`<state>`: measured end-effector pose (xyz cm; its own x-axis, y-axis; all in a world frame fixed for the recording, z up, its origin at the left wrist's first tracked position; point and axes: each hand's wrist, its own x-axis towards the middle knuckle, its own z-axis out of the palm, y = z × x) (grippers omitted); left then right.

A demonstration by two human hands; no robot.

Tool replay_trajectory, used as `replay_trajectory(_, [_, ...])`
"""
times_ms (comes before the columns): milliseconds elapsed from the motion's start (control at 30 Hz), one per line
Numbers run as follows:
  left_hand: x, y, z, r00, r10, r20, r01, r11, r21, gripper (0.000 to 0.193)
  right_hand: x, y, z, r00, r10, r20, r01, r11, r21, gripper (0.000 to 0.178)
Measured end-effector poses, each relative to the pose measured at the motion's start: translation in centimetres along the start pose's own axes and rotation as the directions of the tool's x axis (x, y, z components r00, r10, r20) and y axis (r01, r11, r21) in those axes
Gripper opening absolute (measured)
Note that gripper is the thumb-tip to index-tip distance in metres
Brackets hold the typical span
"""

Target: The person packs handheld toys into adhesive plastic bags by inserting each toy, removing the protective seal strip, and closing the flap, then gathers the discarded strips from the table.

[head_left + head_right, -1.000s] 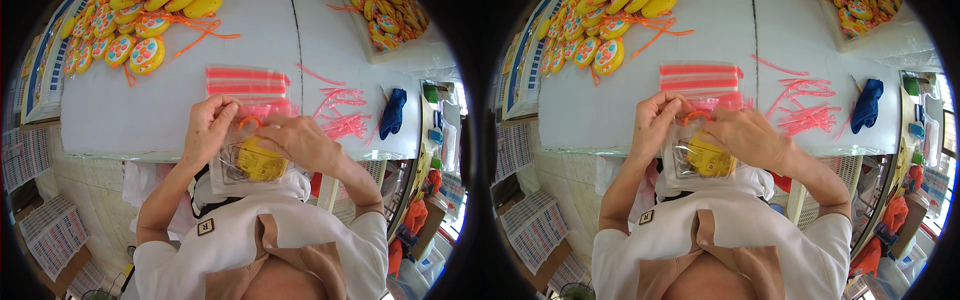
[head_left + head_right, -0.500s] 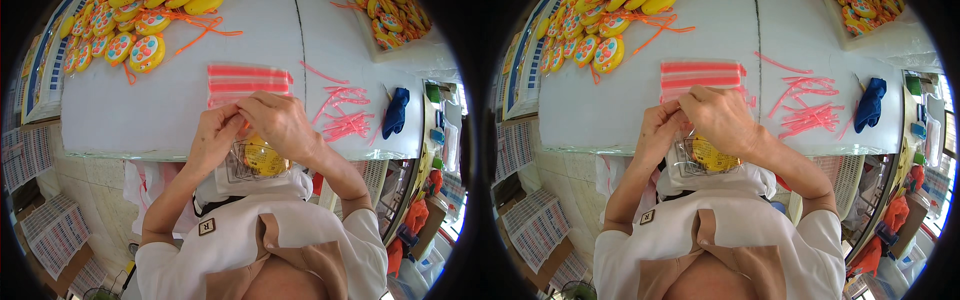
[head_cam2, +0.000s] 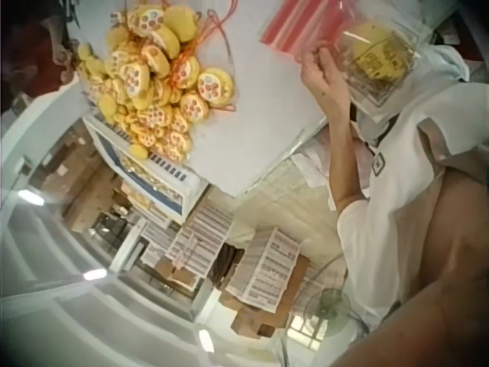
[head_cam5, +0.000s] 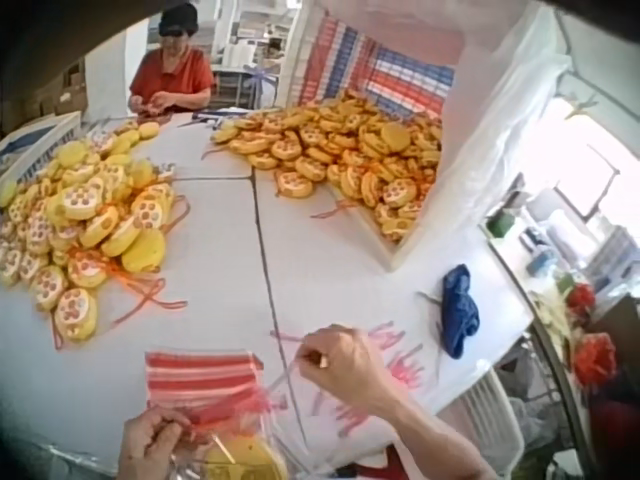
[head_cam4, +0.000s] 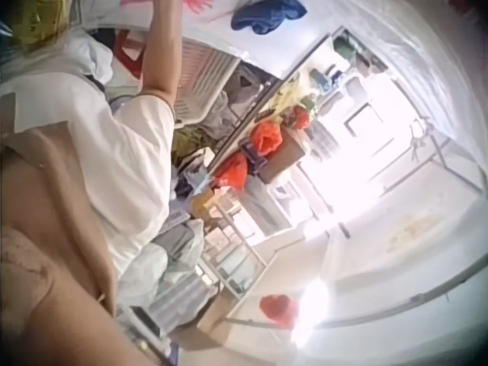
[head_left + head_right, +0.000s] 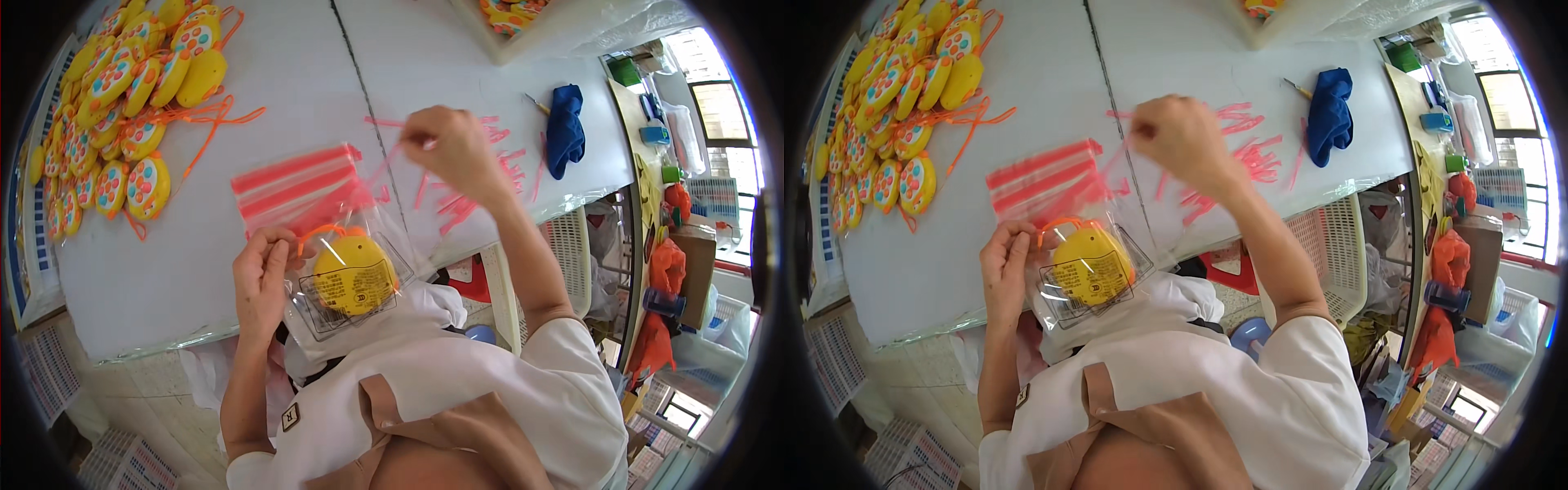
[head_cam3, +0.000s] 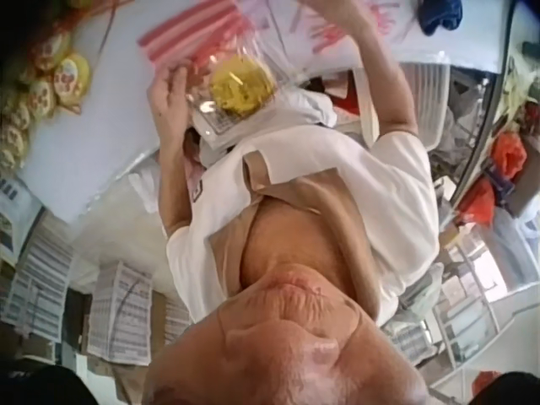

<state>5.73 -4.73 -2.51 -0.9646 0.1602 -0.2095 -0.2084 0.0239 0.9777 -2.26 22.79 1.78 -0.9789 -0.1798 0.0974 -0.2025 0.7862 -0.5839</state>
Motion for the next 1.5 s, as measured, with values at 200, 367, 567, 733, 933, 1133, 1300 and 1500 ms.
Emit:
replay_trajectory(200, [0.1,0.0,0.0,1.000,-0.030,-0.003,0.030,1.000,0.004,0.013,-3.7,8.2,-4.1,0.894,0.295,-0.337,-0.363,0.918,-0.161,0.012])
replay_trajectory(367, [0.0,0.6,0.1,0.996,-0.082,-0.015,0.082,0.996,-0.046,0.013,-5.8,11.8,-4.6,0.817,0.387,-0.427,-0.537,0.780,-0.321,0.018])
replay_trajectory(567, [-0.6,0.4,0.0,0.994,-0.102,-0.038,0.098,0.989,-0.109,0.014,-5.0,3.4,-5.5,0.810,-0.052,-0.584,-0.109,0.965,-0.237,0.029])
replay_trajectory(733, [-0.2,-0.1,0.2,0.990,-0.137,-0.033,0.129,0.975,-0.181,0.014,-4.5,-0.4,0.4,0.970,0.177,0.164,-0.226,0.905,0.360,0.023])
replay_trajectory(933, [-0.3,-0.4,-0.2,0.993,-0.118,-0.026,0.111,0.976,-0.187,0.013,-3.5,-1.2,2.5,0.899,0.153,0.410,-0.330,0.853,0.404,0.028])
replay_trajectory(1133, [-0.7,-0.1,-0.1,0.994,-0.111,-0.001,0.109,0.975,-0.191,0.013,-2.8,-1.4,3.1,0.828,0.191,0.527,-0.420,0.835,0.357,0.025])
replay_trajectory(1300, [-1.0,0.5,0.1,0.994,-0.111,-0.002,0.110,0.982,-0.154,0.015,-2.9,-1.4,3.1,0.826,0.135,0.548,-0.425,0.787,0.447,0.022])
replay_trajectory(1500, [-1.3,0.2,-0.3,0.999,0.009,-0.040,-0.010,1.000,-0.017,0.014,-3.6,0.2,3.5,0.894,0.026,0.447,-0.323,0.729,0.604,0.010])
